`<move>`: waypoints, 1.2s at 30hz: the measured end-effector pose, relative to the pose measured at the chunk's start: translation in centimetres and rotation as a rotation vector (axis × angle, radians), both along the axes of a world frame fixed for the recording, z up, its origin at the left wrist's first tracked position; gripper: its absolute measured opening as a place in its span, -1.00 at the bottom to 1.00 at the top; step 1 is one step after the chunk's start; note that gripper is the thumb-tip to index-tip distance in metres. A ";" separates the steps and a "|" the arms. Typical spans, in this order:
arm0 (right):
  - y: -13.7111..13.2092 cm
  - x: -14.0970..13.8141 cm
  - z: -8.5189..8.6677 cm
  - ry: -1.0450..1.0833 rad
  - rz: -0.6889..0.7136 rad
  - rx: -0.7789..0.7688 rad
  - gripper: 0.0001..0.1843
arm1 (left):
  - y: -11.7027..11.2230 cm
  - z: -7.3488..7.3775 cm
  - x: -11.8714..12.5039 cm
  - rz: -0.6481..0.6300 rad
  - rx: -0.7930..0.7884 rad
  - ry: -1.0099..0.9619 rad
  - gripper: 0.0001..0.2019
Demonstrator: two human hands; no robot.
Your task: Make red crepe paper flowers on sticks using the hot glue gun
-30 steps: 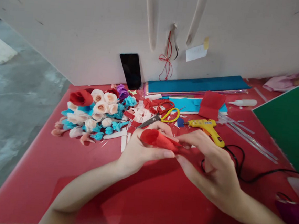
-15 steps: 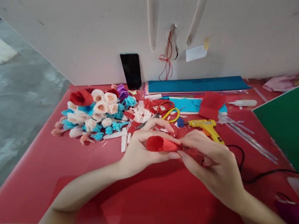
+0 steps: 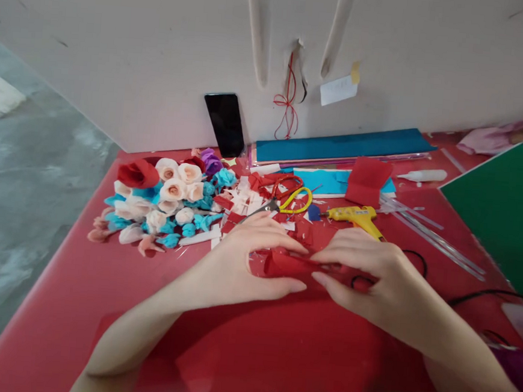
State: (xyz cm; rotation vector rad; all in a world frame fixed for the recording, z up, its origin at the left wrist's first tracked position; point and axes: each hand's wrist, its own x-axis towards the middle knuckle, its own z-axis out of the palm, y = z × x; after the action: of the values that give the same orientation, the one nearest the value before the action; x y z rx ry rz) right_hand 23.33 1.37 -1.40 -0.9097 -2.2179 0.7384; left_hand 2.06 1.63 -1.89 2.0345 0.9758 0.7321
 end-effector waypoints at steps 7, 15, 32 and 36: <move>0.0 0.6 -0.1 -0.029 0.027 -0.010 -0.90 | -0.2 -0.7 1.2 -0.010 0.084 0.002 -0.89; 0.2 0.8 -0.2 -0.049 0.016 0.000 -0.90 | -0.2 -0.8 1.7 0.015 0.097 -0.086 -0.93; -0.5 3.4 1.6 -0.124 -0.331 0.216 -0.90 | -0.4 -0.2 0.9 0.171 0.039 -0.141 -0.89; 0.6 4.8 1.9 -0.187 -0.548 0.286 -0.80 | -0.2 0.2 0.2 0.196 0.137 -0.147 -0.88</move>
State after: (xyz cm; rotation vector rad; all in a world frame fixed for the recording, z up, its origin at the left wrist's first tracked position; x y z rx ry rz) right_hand 28.10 1.98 0.46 -1.3915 -2.0071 0.0828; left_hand 2.31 1.47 -1.65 1.9860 1.0736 1.0640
